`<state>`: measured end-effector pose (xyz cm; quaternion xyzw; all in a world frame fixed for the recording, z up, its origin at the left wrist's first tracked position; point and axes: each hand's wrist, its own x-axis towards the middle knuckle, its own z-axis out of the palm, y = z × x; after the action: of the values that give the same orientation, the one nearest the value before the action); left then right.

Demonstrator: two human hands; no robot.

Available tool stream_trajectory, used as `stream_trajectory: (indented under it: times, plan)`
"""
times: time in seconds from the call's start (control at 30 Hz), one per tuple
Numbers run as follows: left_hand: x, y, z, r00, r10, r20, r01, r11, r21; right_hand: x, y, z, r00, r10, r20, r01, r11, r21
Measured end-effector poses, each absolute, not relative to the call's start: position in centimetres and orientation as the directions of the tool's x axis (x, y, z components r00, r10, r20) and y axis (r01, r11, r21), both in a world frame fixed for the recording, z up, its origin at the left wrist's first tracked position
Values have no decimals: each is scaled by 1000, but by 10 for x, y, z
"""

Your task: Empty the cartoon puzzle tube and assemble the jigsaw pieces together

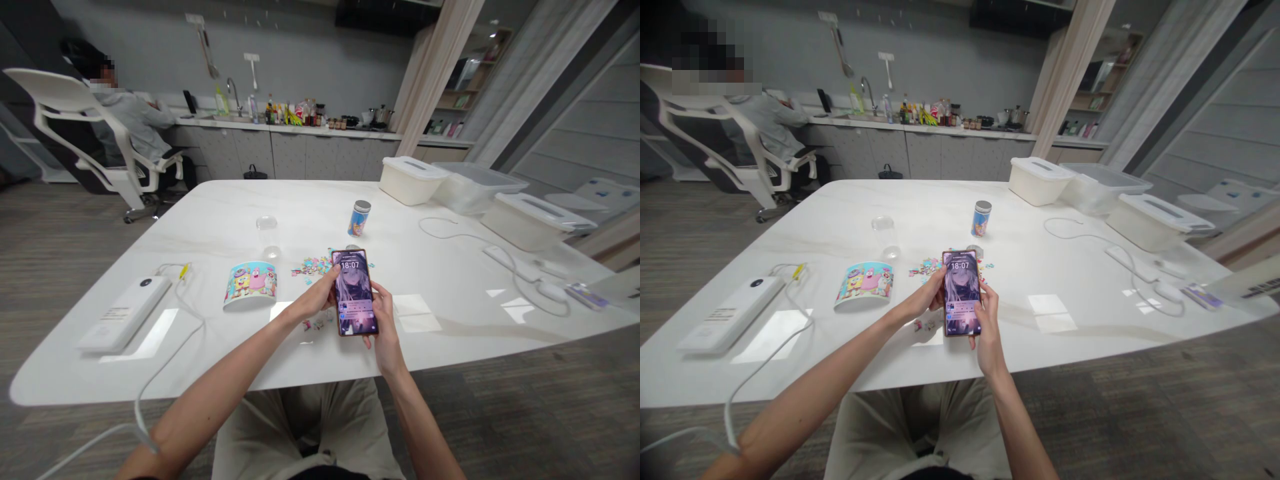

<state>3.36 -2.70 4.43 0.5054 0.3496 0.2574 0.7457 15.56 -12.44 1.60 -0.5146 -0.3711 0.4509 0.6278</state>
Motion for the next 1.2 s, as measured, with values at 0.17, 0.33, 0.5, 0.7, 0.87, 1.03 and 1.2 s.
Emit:
stream_trajectory:
  times: [0.17,0.33,0.5,0.7,0.87,1.03,1.2]
  plan:
    - [32,-25,37,672,702,-236,54,272,961,161,-125,16,346,938,-3,-172,60,-983]
    - [30,-22,26,713,675,-188,71,196,978,163,-124,19,407,912,-52,-146,9,-989]
    - [24,-23,25,768,632,-105,106,35,994,187,-118,26,495,858,-137,-203,-39,-978]
    - [21,-26,31,757,649,-77,114,-15,993,322,-103,25,744,665,59,103,-27,-994]
    - [22,-27,34,749,658,-77,140,-44,989,448,-108,12,892,432,137,315,-373,-873]
    - [20,-22,31,738,673,-54,150,-86,985,505,-115,2,886,444,134,374,-514,-772]
    - [15,-13,28,685,726,-54,151,-70,986,524,-113,-2,855,494,157,468,-607,-642]
